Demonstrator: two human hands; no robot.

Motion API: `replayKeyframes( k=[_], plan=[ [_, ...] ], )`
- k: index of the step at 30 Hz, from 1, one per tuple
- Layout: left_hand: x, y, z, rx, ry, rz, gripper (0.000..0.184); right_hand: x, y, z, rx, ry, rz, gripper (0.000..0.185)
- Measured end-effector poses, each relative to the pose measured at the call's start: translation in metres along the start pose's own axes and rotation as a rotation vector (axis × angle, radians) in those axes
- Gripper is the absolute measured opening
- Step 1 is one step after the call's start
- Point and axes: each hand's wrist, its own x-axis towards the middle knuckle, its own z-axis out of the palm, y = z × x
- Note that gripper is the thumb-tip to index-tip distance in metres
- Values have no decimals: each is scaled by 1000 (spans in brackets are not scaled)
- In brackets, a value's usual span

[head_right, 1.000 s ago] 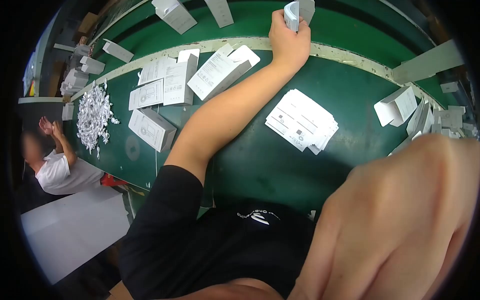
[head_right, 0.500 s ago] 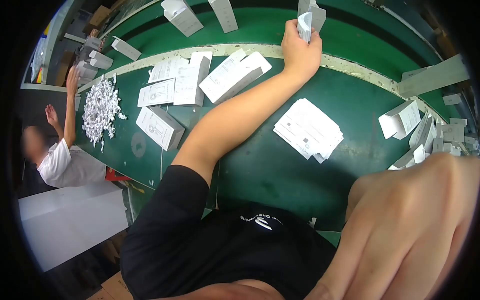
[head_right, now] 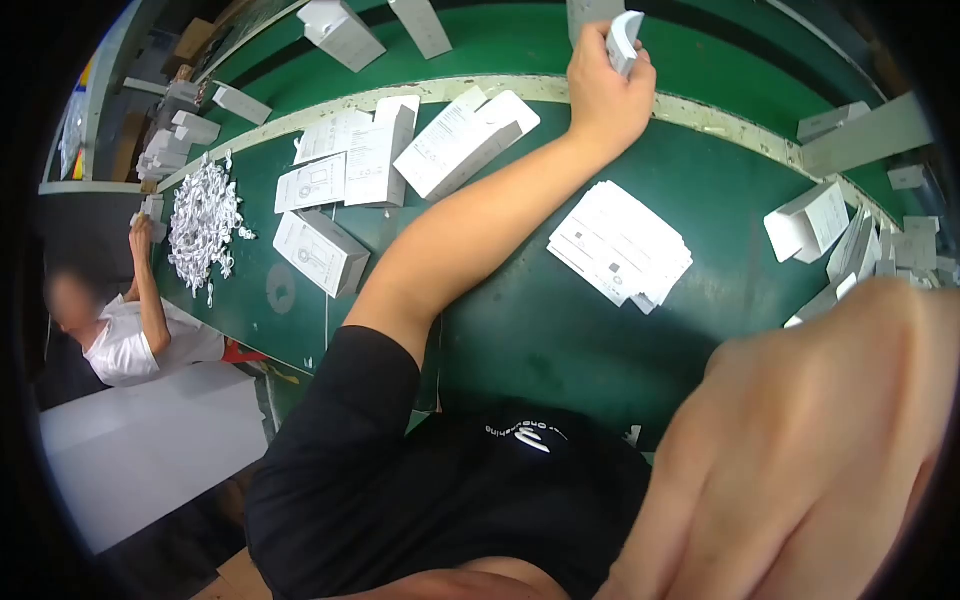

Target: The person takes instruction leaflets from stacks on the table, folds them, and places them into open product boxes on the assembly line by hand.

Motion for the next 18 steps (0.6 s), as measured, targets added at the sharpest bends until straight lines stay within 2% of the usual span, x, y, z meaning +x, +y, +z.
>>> replayKeyframes(
  k=[2, 4, 11, 13, 17, 18],
  plan=[
    [-2, 0, 0, 12, -13, -28, 32, 3, 0, 3, 28, 156, 57, 30],
    [-1, -1, -2, -53, -97, -106, 43, 7, 2, 0, 44, 227, 85, 29],
    [2, 3, -3, -72, -107, -157, 40, 25, -12, -31, -361, 382, -123, 21],
    [0, 6, -1, -25, -57, -158, 30, 32, -17, -41, -492, 419, -176, 23],
    [2, 10, -5, -56, -111, -177, 37, 49, -17, -55, -772, 487, -286, 31],
    [2, 8, -4, -63, -114, -179, 36, 60, -12, -53, -748, 600, -321, 32]
  ],
)
